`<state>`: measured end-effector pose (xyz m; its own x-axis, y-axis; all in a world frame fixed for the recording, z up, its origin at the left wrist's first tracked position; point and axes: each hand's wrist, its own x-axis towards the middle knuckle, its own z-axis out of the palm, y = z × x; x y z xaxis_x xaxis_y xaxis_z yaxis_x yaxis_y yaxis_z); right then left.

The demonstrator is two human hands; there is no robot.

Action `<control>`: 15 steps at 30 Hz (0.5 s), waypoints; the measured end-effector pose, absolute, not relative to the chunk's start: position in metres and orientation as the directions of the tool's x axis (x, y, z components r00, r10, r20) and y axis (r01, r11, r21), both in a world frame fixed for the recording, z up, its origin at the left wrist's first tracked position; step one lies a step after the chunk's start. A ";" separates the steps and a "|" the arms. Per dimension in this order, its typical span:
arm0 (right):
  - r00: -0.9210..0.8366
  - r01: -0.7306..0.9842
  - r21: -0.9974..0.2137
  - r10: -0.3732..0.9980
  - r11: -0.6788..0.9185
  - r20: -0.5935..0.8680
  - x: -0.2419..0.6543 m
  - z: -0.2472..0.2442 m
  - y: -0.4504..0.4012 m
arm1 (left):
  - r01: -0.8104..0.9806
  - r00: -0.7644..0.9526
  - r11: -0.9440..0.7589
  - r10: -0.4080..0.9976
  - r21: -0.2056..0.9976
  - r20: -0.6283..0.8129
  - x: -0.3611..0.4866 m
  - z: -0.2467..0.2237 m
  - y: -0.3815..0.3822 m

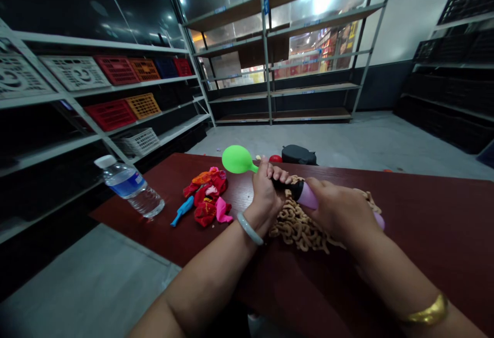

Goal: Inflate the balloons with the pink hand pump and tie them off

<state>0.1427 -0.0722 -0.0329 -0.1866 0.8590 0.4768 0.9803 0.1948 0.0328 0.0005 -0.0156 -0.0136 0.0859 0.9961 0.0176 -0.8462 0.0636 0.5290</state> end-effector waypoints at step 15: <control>-0.174 0.978 -0.040 0.911 0.203 0.373 0.185 -0.028 -0.057 | -0.892 -0.121 -0.136 0.991 0.431 0.062 -0.070 0.012 0.026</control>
